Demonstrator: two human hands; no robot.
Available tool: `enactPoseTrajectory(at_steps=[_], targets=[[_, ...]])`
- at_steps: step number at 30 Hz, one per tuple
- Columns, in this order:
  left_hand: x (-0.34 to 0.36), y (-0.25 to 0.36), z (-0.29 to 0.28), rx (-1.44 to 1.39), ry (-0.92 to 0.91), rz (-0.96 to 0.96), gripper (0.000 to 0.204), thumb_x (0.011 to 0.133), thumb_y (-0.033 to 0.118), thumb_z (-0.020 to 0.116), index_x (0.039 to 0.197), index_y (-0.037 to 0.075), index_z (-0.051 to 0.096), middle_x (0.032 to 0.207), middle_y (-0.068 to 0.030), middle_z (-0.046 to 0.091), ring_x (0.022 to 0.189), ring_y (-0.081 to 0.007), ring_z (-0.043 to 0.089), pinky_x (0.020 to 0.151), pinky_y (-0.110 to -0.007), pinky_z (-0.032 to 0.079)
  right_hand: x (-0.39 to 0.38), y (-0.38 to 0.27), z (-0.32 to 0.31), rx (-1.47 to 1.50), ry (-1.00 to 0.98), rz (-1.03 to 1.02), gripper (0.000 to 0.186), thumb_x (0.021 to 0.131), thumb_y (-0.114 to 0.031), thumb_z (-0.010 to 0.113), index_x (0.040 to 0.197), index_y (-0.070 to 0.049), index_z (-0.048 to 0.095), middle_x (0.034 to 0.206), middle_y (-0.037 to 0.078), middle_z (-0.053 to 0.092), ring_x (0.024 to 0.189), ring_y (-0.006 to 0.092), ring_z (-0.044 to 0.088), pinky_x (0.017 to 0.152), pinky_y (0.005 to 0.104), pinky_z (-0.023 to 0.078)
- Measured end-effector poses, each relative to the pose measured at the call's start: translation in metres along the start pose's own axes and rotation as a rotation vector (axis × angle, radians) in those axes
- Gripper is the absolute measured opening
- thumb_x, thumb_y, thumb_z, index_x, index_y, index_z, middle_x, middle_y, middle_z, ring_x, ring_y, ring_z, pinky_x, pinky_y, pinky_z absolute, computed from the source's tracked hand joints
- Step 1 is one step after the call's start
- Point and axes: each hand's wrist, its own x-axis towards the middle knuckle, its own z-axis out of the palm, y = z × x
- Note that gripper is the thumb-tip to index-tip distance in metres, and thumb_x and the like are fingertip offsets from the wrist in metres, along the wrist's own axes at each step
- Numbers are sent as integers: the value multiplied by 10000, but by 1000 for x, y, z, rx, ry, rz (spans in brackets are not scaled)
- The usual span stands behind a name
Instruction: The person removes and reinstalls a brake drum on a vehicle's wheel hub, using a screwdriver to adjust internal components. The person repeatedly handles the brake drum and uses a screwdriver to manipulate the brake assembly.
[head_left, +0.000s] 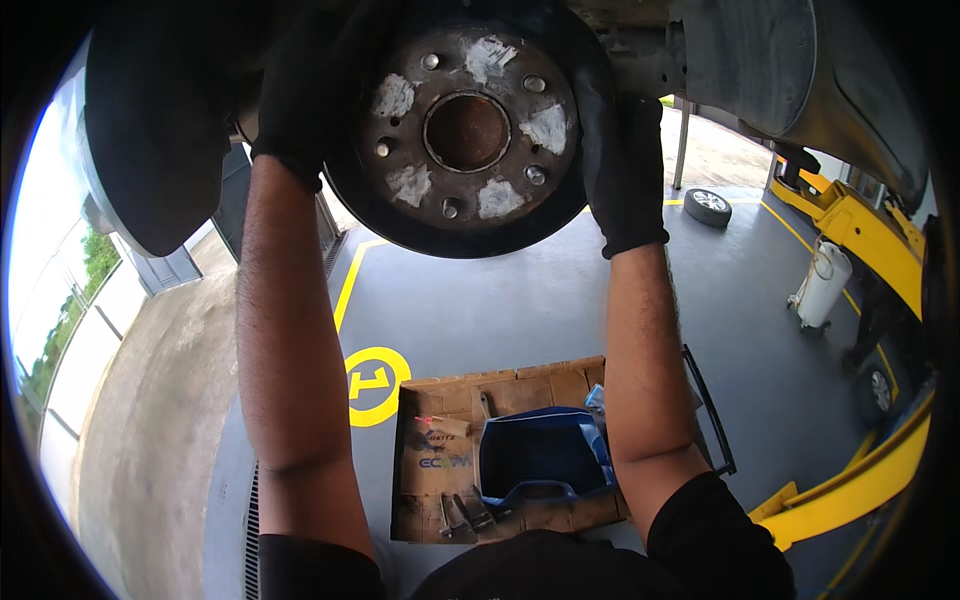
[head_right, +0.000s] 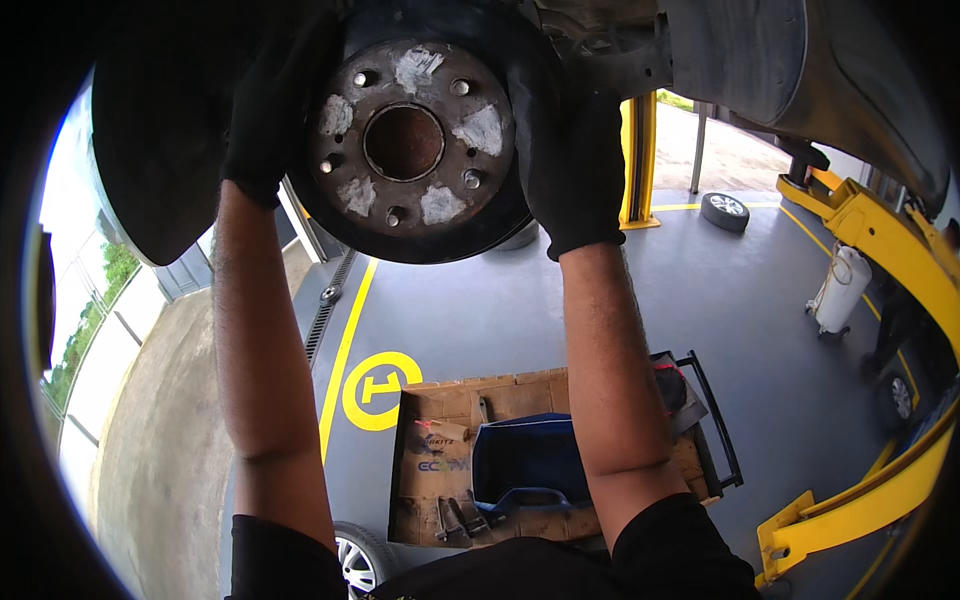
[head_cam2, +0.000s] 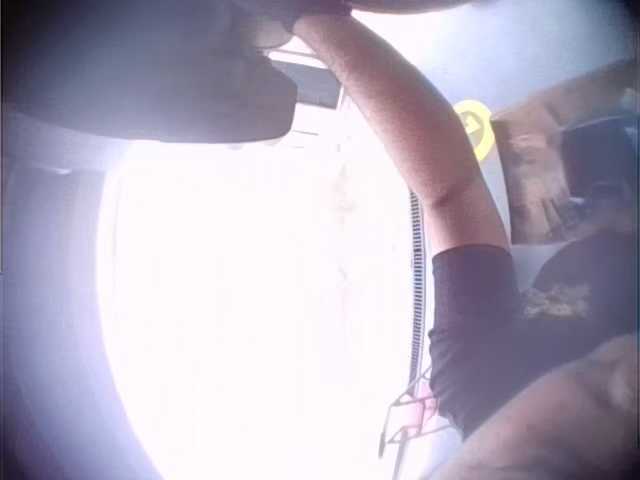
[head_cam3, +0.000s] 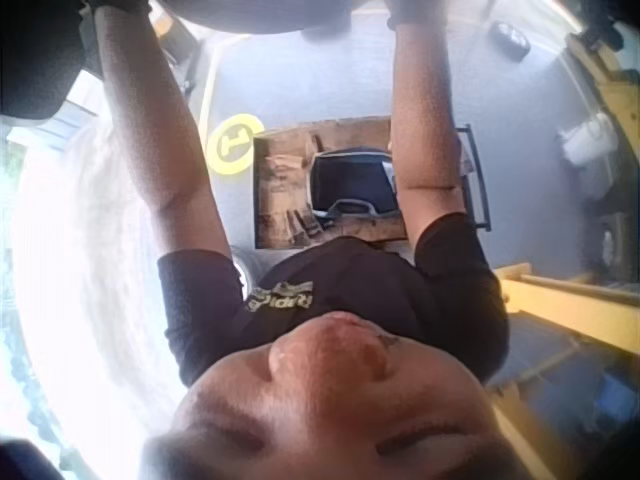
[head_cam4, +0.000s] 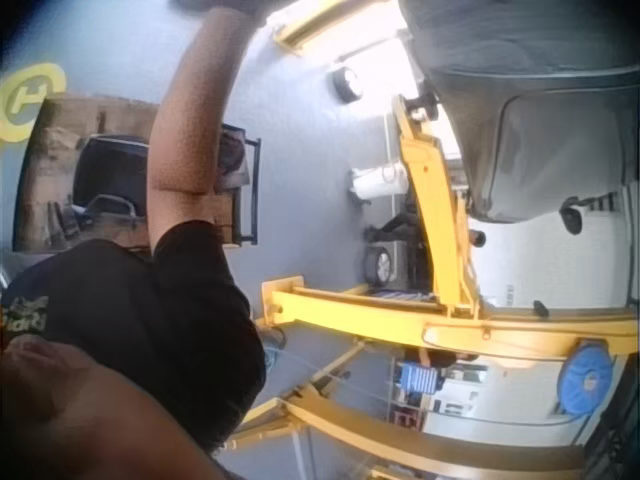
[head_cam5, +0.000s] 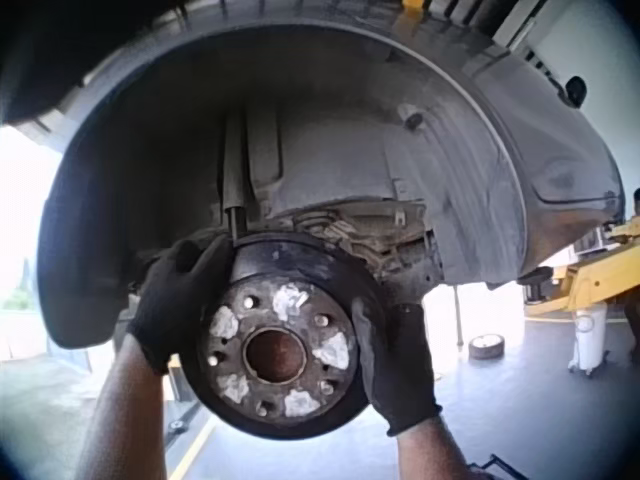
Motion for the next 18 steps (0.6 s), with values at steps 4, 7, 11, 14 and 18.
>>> enactPoseTrajectory(at_steps=[4,7,11,14,18], targets=[[-42,83,4,45,40,-546,466,999,100,659,1462,54,636,1282,-188,666,1148,-326,687,986,-390,540,57,-20,-19,103,-181,102,638,1051,-559,616,1291,32,614,1184,238,674,1137,352,667,916,459,548],[-71,126,12,-582,344,-1275,386,1065,310,643,1282,-8,637,1161,-164,660,1064,-242,658,909,-361,514,93,-68,-24,-70,-242,-31,569,1046,-529,618,1302,-23,666,1207,250,713,1152,375,691,965,455,544],[-66,188,34,-917,833,-1424,551,1085,515,624,1048,-22,508,1030,-135,619,983,-178,585,894,-350,477,142,-73,-4,-52,-451,-160,616,1022,-567,628,1321,-32,688,1244,253,735,1211,384,691,1037,433,526],[-67,179,38,-749,864,-1461,550,1085,509,625,1047,-26,504,1030,-134,610,960,-191,581,891,-360,476,138,-85,-6,27,-587,-310,577,1052,-474,629,1399,-12,641,1312,237,717,1261,348,676,1086,410,505],[-60,172,28,-664,699,-1399,527,1091,495,618,1010,-14,509,967,-147,609,946,-204,580,884,-380,474,145,-11,18,-725,-324,-791,501,1014,-195,677,1507,-210,585,1428,200,621,1201,357,690,1042,480,550]])
